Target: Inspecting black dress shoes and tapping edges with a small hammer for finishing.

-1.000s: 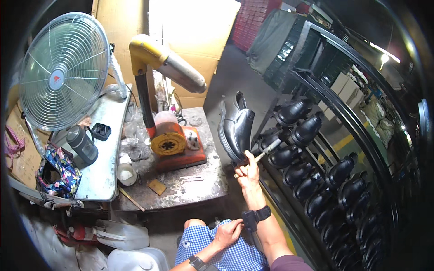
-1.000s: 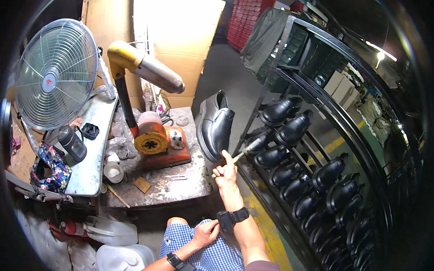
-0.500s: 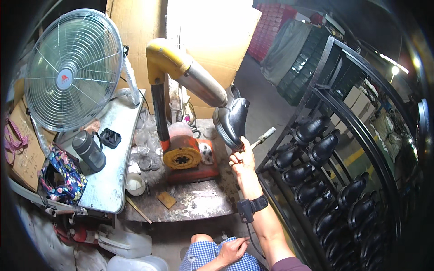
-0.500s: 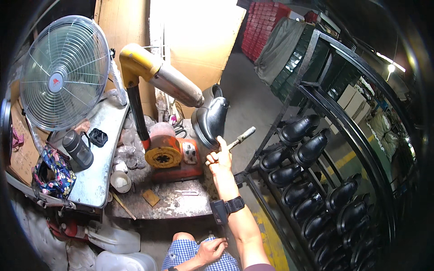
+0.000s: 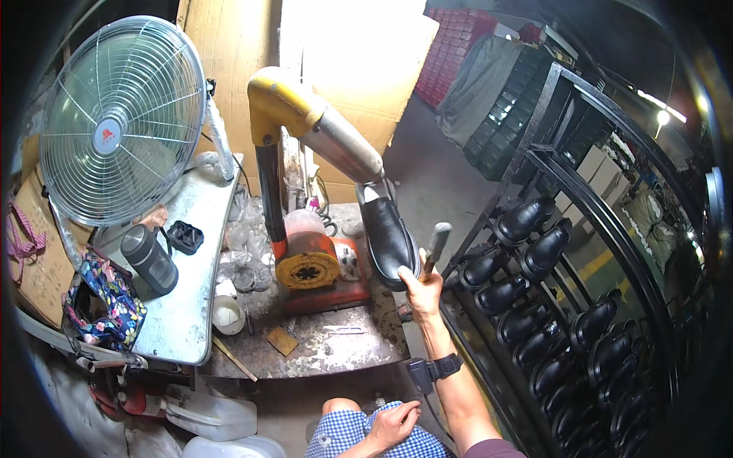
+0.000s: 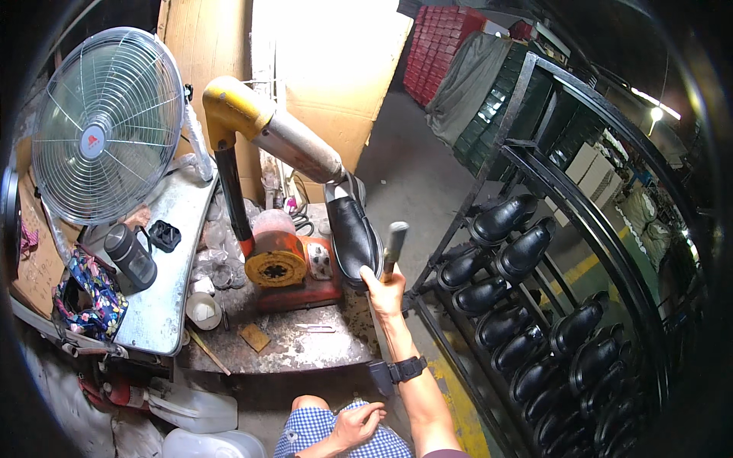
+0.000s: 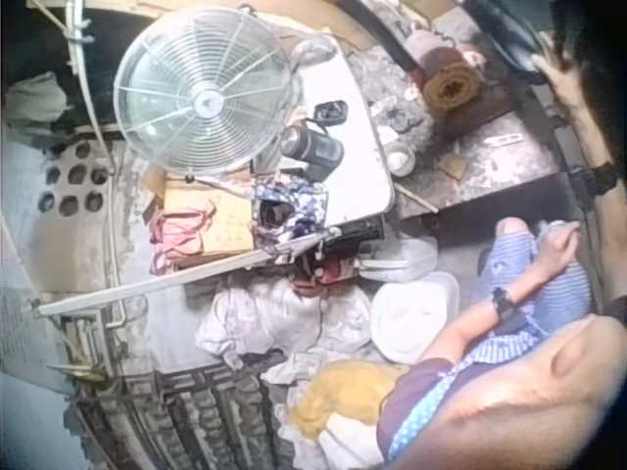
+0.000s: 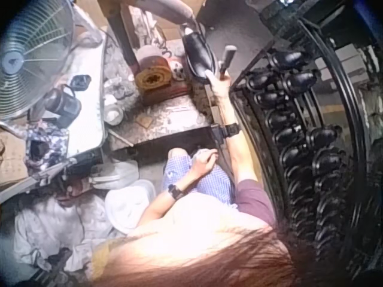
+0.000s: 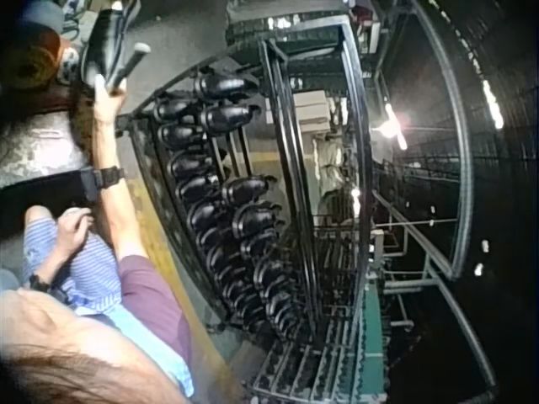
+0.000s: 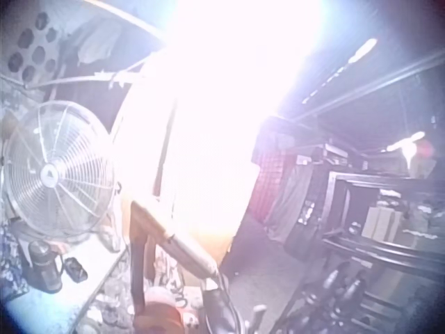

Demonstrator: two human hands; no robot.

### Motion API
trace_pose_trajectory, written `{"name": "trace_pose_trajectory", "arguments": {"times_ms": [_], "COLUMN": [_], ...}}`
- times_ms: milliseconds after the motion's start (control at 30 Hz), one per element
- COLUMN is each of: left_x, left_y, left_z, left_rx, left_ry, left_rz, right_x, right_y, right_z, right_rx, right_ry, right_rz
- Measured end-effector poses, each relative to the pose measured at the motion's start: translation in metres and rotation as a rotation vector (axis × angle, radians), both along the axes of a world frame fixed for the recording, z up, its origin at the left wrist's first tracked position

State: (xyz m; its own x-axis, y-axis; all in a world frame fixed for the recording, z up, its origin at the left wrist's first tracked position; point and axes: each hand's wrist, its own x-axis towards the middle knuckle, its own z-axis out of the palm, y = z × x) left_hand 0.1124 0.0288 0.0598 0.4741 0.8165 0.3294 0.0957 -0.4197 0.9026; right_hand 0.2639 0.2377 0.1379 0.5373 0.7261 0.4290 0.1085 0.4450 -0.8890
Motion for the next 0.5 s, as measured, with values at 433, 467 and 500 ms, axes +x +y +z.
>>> {"name": "trace_pose_trajectory", "arguments": {"times_ms": [433,467,500], "left_x": [-0.002,-0.002,-0.002], "left_y": [-0.002,-0.002,-0.002], "left_z": [0.0,-0.001,-0.002], "left_rx": [-0.051,-0.05,-0.037], "left_ry": [-0.015,-0.005,0.008], "left_rz": [-0.007,-0.01,-0.006], "right_x": [0.032,0.033,0.034], "right_y": [0.013,0.017,0.02], "right_z": [0.043,0.046,0.05], "right_rx": [-0.014,-0.012,-0.04], "right_ry": [-0.616,-0.614,-0.634], "right_rz": [-0.227,-0.226,-0.234]}}
